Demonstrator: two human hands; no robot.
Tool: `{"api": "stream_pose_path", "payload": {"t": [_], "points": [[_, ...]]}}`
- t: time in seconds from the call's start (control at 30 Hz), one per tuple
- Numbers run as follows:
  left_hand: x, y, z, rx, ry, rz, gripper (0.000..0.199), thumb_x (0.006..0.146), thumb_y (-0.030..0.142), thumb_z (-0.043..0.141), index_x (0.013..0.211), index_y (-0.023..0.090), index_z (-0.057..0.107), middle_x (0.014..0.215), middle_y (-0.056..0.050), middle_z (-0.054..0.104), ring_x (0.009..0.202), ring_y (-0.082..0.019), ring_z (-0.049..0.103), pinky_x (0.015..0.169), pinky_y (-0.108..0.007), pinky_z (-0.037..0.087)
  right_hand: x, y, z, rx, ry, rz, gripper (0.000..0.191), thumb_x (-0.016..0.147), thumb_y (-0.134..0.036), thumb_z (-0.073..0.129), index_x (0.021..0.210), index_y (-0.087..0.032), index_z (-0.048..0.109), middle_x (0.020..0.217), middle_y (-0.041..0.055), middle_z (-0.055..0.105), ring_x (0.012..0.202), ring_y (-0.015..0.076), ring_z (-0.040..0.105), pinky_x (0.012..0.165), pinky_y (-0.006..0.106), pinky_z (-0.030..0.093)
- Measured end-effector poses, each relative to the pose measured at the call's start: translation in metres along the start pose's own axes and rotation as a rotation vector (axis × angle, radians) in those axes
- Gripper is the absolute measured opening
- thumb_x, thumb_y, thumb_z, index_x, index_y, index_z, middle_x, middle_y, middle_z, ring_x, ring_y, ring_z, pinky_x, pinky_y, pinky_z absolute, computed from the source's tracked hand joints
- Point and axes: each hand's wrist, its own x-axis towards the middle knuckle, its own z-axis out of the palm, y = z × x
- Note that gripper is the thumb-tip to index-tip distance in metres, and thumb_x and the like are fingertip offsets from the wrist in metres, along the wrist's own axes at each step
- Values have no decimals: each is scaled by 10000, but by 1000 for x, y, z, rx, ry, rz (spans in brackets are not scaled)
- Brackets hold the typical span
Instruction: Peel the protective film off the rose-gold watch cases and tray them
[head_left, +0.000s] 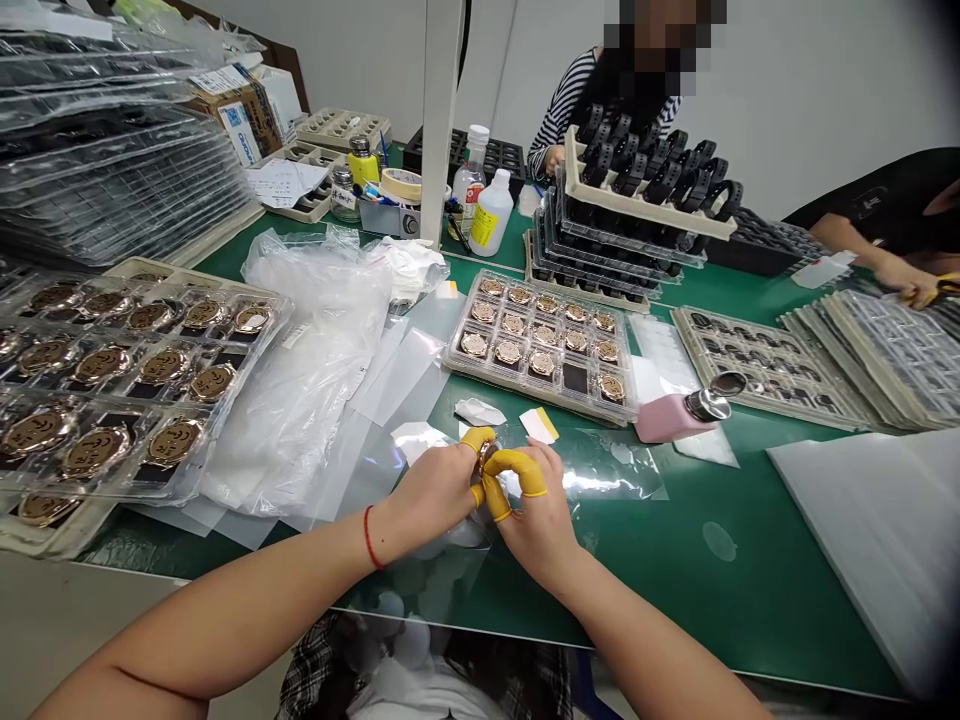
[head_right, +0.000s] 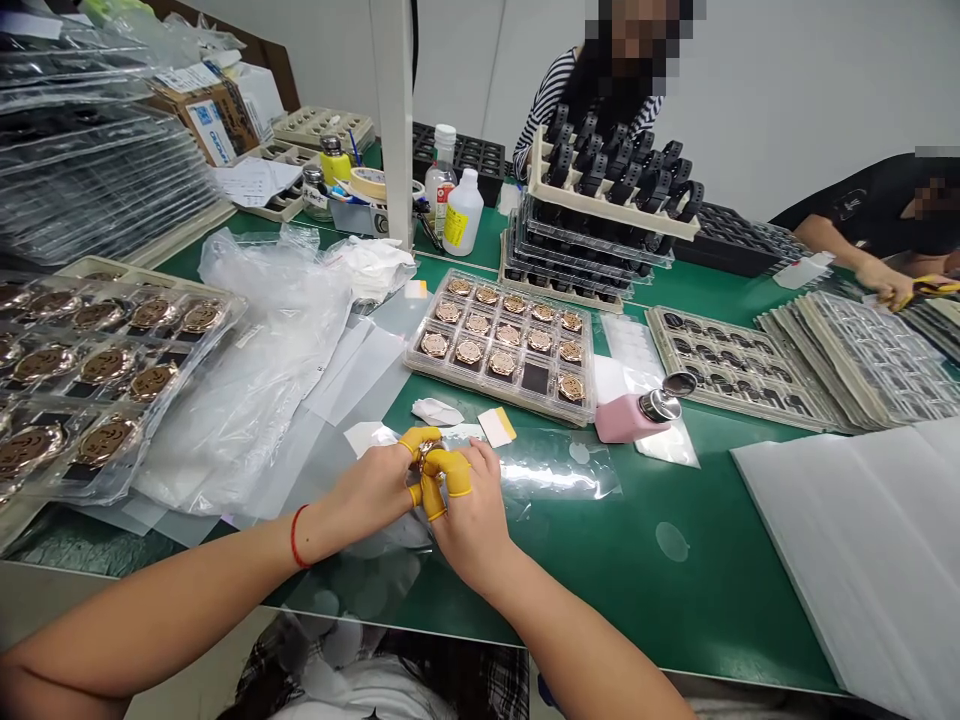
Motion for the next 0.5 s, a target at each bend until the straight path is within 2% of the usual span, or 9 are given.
{"api": "stream_pose_path", "payload": {"t": [0.07, 0.23, 0.33, 0.5], "points": [[0, 0, -1, -28, 16, 8, 129, 741, 155, 440, 808, 185, 545, 665, -39, 625, 589, -190, 598, 479, -254, 294, 1, 0, 1, 38, -5, 43, 325, 787, -100, 480, 1072, -253, 442, 867, 29, 556, 833, 195, 519, 896, 468, 391], [0, 0, -2, -64, 5, 9, 117, 723, 173, 481, 817, 181, 550, 698, -39, 637, 613, -192, 603, 496, -246, 325, 5, 0, -2, 191, -68, 204, 340, 786, -157, 537, 1097, -265, 453, 920, 26, 560, 873, 193, 512, 799, 377, 425], [0, -1, -2, -54, -10, 24, 120, 731, 193, 488, 822, 174, 564, 714, -47, 644, 645, -200, 615, 529, -249, 360, 5, 1, -4, 195, -74, 263, 317, 790, -188, 571, 1081, -265, 470, 931, 30, 541, 892, 199, 486, 815, 382, 415], [-1, 1, -3, -142, -15, 120, 222, 803, 260, 480, 1003, 194, 550, 843, -38, 665, 746, -201, 632, 644, -260, 431, 6, 6, -4, 355, -75, 481, 341, 753, -228, 624, 1065, -252, 490, 1016, 48, 495, 1003, 214, 462, 894, 414, 404]]}}
